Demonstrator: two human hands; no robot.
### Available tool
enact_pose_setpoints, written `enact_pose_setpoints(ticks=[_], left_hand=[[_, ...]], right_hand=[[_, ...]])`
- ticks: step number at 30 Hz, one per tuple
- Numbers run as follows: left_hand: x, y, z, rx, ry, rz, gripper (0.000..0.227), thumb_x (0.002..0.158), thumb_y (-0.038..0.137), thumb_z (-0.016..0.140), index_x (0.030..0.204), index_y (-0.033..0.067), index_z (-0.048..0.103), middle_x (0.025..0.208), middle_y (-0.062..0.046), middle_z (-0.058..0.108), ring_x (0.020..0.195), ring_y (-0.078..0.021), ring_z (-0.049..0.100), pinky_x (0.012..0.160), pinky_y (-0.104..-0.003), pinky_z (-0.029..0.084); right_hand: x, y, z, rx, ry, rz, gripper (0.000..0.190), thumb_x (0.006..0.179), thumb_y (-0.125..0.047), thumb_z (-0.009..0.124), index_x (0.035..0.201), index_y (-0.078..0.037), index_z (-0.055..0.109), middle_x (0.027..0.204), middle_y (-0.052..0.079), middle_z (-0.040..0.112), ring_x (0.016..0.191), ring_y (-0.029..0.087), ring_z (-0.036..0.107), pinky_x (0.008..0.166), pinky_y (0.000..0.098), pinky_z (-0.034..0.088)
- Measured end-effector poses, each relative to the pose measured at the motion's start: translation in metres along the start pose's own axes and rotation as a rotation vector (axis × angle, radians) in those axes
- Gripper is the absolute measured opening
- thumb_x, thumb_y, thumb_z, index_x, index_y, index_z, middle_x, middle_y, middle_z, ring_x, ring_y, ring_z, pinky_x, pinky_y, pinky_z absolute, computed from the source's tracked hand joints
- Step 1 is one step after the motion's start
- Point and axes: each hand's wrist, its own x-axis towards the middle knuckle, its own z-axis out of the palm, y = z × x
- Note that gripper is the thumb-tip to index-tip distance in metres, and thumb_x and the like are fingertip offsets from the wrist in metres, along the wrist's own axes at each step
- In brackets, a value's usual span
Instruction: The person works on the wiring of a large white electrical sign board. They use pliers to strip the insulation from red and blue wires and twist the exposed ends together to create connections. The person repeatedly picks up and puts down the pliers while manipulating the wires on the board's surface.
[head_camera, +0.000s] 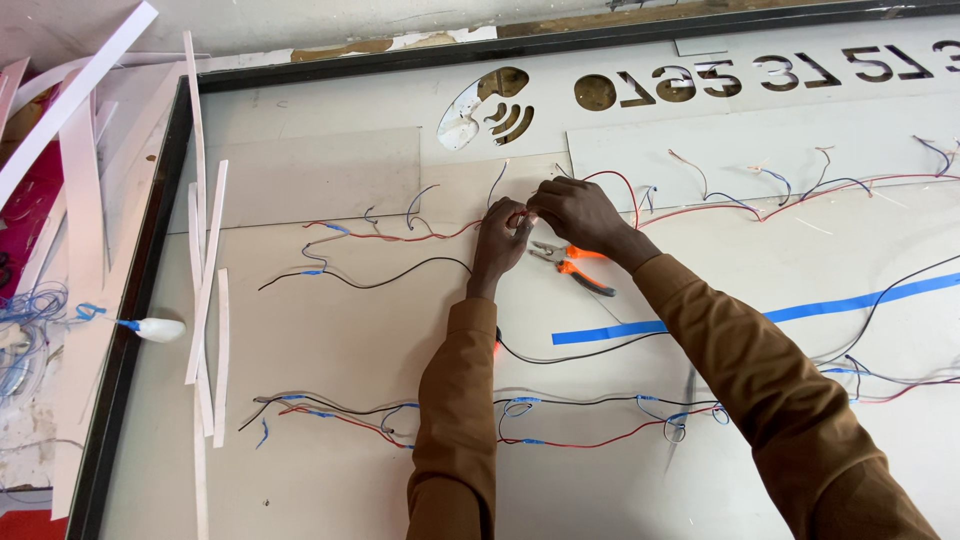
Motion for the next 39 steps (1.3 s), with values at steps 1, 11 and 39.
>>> enact_pose_setpoints(ticks=[1,11,39], left_hand=[[0.001,0.005,-0.003,-0.001,0.0,0.001,0.012,0.094,0.008,0.082,0.104,0.0077,0.074,0.078,-0.004,0.048,0.076,-0.0235,0.057,0.084,-0.04,0.052],[-0.001,0.028,-0.013,-0.091,-0.022,-0.072,0.008,0.106,0.018,0.075,0.109,0.0106,0.076,0.082,-0.003,0.047,0.081,-0.0203,0.055,0.09,-0.039,0.051],[0.002,0.021,-0.015,-0.197,-0.085,-0.203,0.01,0.098,0.006,0.074,0.104,0.0117,0.078,0.082,0.003,0.048,0.084,-0.0123,0.052,0.09,-0.035,0.05]], right_hand=[[0.001,0.005,0.005,-0.001,0.0,0.0,0.007,0.109,-0.013,0.076,0.103,-0.013,0.078,0.097,0.005,0.072,0.094,0.03,0.076,0.075,0.043,0.061],[0.009,0.012,0.026,-0.212,-0.117,-0.001,0.015,0.111,-0.009,0.065,0.108,-0.015,0.078,0.098,0.004,0.071,0.102,0.03,0.073,0.086,0.0447,0.058],[0.016,0.016,0.037,0.001,-0.251,0.339,0.008,0.105,-0.02,0.073,0.101,-0.021,0.08,0.096,0.003,0.074,0.098,0.034,0.079,0.073,0.052,0.066]])
